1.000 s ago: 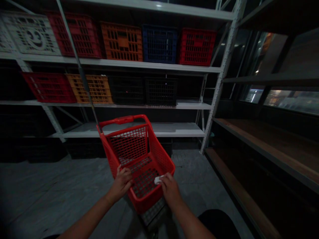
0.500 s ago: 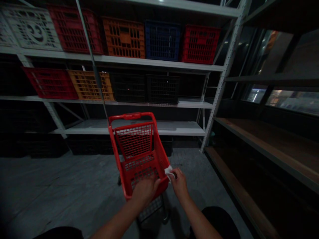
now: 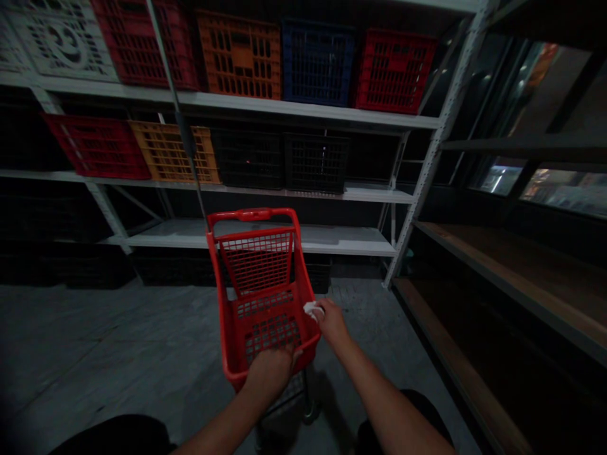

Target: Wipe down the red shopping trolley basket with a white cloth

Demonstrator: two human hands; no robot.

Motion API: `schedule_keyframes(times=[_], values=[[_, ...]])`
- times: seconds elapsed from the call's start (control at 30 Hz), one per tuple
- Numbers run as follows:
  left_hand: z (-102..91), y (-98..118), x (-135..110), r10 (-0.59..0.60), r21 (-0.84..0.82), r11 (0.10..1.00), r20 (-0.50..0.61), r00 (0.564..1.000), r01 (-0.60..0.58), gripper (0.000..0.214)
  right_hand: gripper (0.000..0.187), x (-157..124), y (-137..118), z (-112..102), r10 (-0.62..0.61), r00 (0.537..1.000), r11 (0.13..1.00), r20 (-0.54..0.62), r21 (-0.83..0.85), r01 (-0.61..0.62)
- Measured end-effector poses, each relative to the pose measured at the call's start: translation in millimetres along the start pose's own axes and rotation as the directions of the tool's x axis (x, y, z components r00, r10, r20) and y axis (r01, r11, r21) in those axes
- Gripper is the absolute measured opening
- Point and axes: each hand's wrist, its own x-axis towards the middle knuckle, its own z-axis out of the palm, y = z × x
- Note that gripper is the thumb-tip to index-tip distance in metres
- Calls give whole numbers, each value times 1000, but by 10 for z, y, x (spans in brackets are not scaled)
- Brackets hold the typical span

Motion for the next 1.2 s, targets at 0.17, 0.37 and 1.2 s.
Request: schedule_keyframes(times=[0.17, 0.37, 1.2], values=[[6, -68, -83, 10, 5, 1000, -5, 1000, -10, 44, 9, -321, -1, -80, -7, 997, 999, 70, 50, 3], [37, -122, -195, 29, 0, 1000, -11, 1000, -29, 45, 11, 427, 42, 135, -14, 996, 1000, -93, -13, 12], [-119, -501, -363, 149, 104, 984, -17, 989, -147, 53, 12, 38, -310, 97, -70, 997, 984, 37, 165, 63]])
